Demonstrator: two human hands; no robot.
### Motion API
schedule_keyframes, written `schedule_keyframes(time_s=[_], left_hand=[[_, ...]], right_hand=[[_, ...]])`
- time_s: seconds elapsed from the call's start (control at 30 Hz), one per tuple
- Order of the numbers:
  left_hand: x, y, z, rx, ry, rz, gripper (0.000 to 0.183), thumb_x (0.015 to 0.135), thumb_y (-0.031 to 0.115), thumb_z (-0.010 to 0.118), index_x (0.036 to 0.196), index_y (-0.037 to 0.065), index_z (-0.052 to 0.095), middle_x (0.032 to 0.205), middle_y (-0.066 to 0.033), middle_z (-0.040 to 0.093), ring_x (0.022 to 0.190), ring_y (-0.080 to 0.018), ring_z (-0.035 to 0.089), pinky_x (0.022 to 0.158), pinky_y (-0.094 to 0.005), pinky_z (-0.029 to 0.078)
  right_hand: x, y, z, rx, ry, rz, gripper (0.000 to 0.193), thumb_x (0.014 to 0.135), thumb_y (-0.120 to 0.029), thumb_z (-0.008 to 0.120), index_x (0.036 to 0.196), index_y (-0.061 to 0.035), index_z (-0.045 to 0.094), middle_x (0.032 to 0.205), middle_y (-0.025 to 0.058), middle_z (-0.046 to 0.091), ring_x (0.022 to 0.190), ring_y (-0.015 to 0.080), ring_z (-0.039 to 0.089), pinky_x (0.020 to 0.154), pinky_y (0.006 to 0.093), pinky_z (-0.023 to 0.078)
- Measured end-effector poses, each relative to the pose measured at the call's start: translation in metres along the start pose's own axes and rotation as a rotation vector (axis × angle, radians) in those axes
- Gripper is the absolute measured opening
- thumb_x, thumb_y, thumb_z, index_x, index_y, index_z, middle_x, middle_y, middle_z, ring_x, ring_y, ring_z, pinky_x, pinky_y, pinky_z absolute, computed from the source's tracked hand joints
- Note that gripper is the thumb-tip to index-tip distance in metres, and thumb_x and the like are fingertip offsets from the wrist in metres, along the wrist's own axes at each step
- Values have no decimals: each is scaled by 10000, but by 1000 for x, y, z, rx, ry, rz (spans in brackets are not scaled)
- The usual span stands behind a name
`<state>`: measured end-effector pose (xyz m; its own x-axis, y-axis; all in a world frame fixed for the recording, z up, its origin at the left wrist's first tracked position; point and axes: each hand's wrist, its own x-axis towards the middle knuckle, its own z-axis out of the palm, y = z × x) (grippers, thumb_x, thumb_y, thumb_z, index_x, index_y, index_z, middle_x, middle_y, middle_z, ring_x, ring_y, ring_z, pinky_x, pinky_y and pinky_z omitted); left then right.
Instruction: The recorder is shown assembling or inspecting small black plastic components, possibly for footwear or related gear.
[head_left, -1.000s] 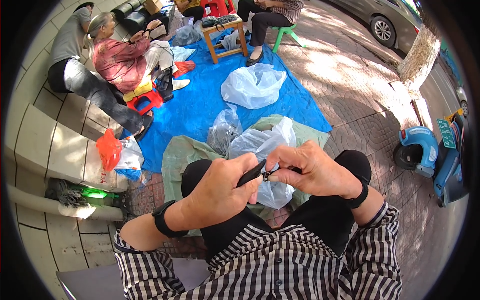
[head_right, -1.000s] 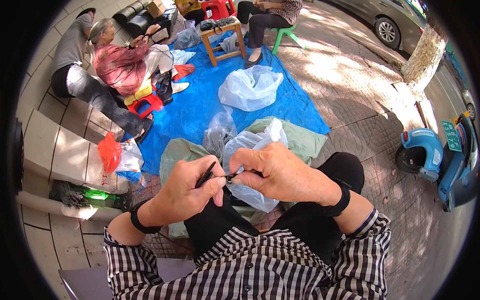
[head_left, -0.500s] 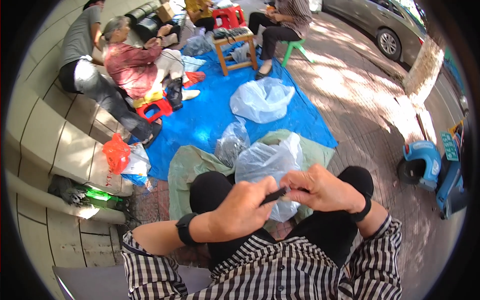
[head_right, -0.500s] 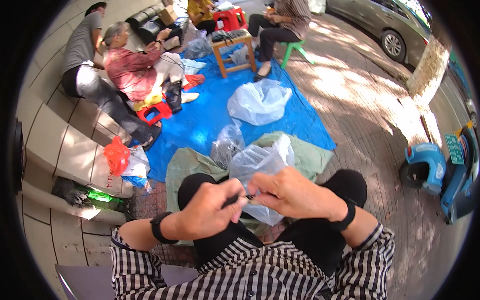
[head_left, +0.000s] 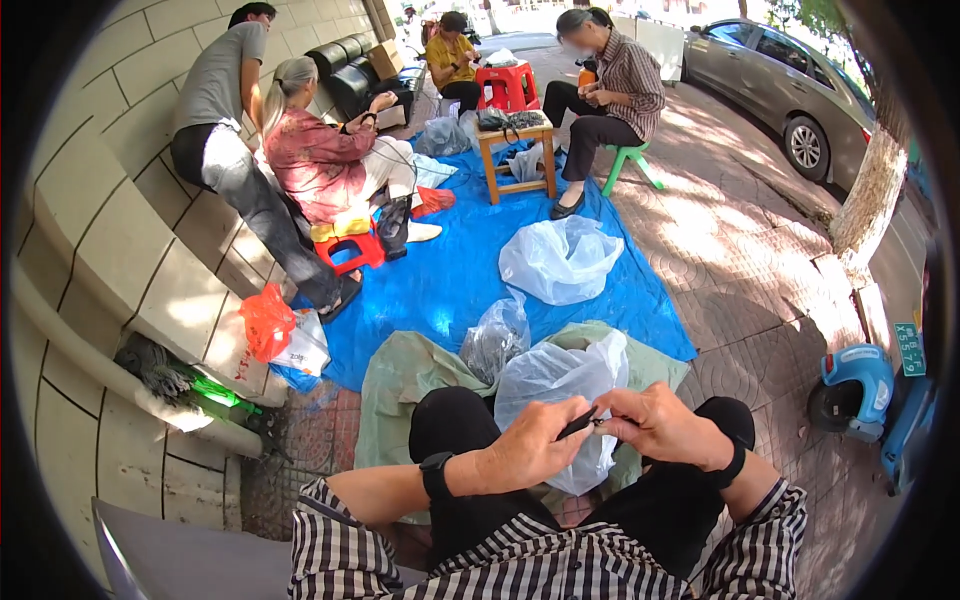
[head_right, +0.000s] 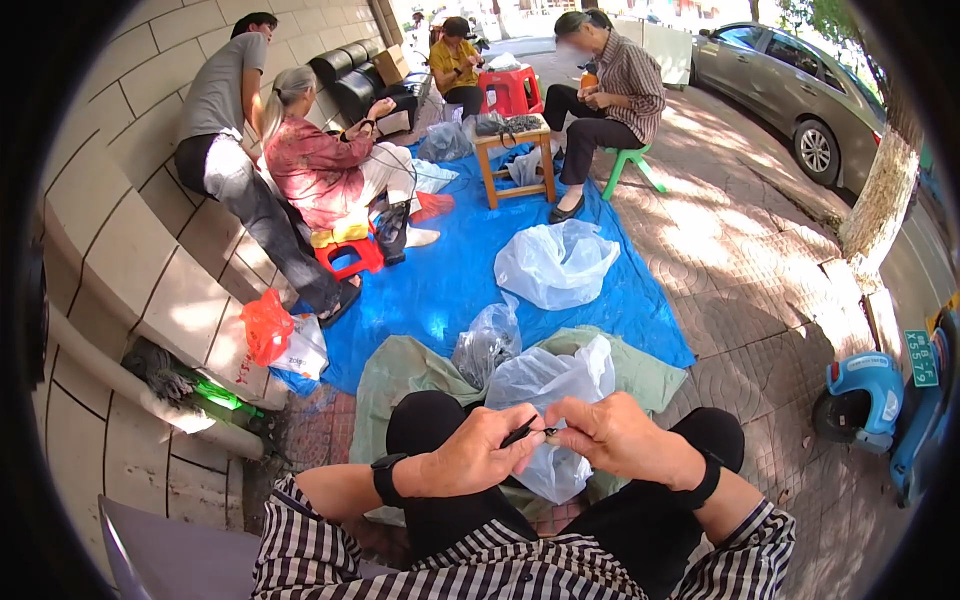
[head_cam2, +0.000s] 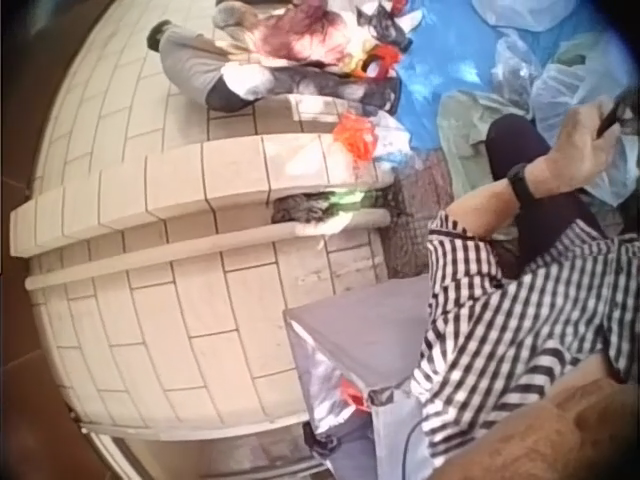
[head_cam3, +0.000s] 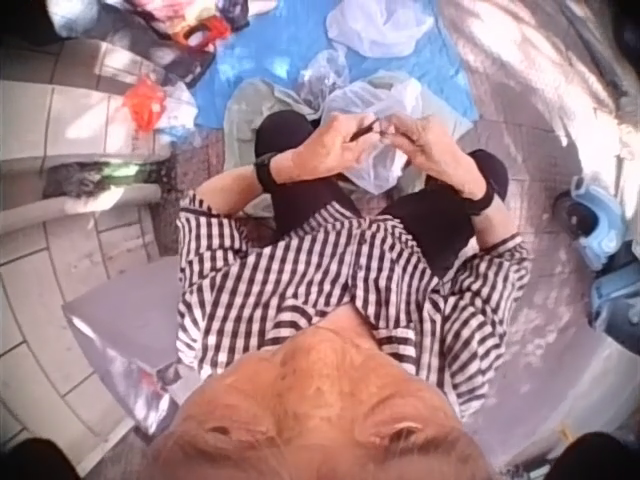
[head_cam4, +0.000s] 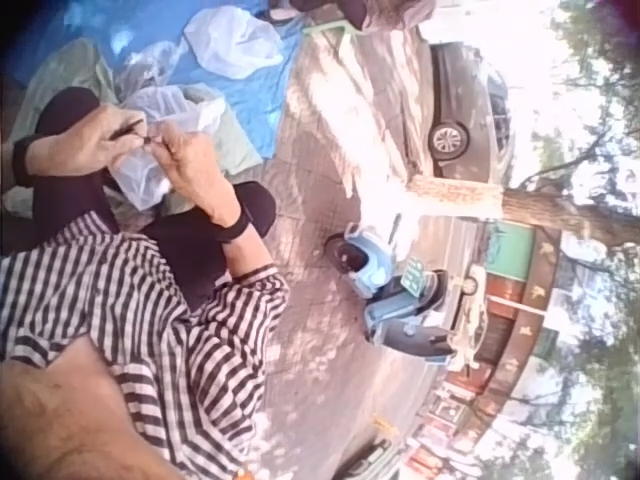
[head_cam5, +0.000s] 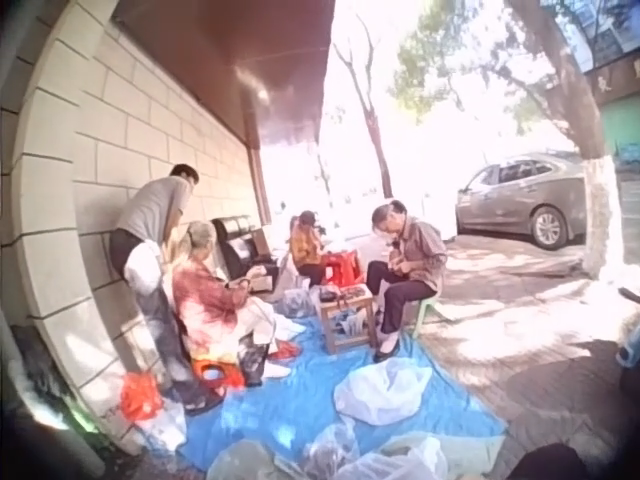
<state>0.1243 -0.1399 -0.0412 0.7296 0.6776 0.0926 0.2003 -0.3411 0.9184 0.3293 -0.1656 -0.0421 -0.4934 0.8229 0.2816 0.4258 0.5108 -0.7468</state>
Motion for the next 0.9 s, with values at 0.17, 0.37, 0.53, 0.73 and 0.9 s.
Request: schedule_keyframes(time_s=[0.17, 0.37, 0.53, 0.73, 0.9], left_hand=[[5, -11, -6, 114, 97, 9, 103, 898, 102, 530, 841, 17, 539, 561, -8, 527, 515, -54, 493, 489, -233, 405], [6, -12, -23, -205, 302, -228, 133, 887, 102, 533, 771, 38, 535, 557, 14, 528, 502, -28, 448, 476, -204, 362], [8, -18, -27, -303, 384, -195, 133, 895, 119, 524, 785, 44, 535, 553, 3, 527, 487, -32, 442, 466, -202, 350], [14, -20, -16, -420, 443, -133, 126, 892, 110, 527, 784, 45, 528, 557, 4, 536, 480, -23, 430, 459, -197, 340], [23, -32, -6, -409, 471, -106, 135, 890, 113, 533, 777, 40, 543, 554, -6, 540, 437, -19, 405, 411, -183, 300]], right_hand=[[14, 18, 3, -84, 36, -53, 143, 808, -127, 635, 888, -43, 550, 580, 146, 522, 538, 342, 546, 470, 393, 401], [28, -1, -6, 73, 231, 34, 161, 832, -76, 625, 966, -28, 550, 586, 85, 538, 503, 180, 492, 474, 294, 382], [14, 13, 13, 99, 380, 39, 98, 850, -87, 623, 890, -25, 558, 566, 50, 511, 476, 106, 460, 456, 249, 353], [27, 29, 33, 264, 444, 146, 164, 858, -155, 641, 879, -11, 564, 557, -19, 499, 527, 26, 354, 454, 233, 324], [31, 27, 32, -59, 546, 46, 171, 833, -138, 655, 906, -6, 572, 568, 69, 539, 483, 100, 446, 455, 275, 361]])
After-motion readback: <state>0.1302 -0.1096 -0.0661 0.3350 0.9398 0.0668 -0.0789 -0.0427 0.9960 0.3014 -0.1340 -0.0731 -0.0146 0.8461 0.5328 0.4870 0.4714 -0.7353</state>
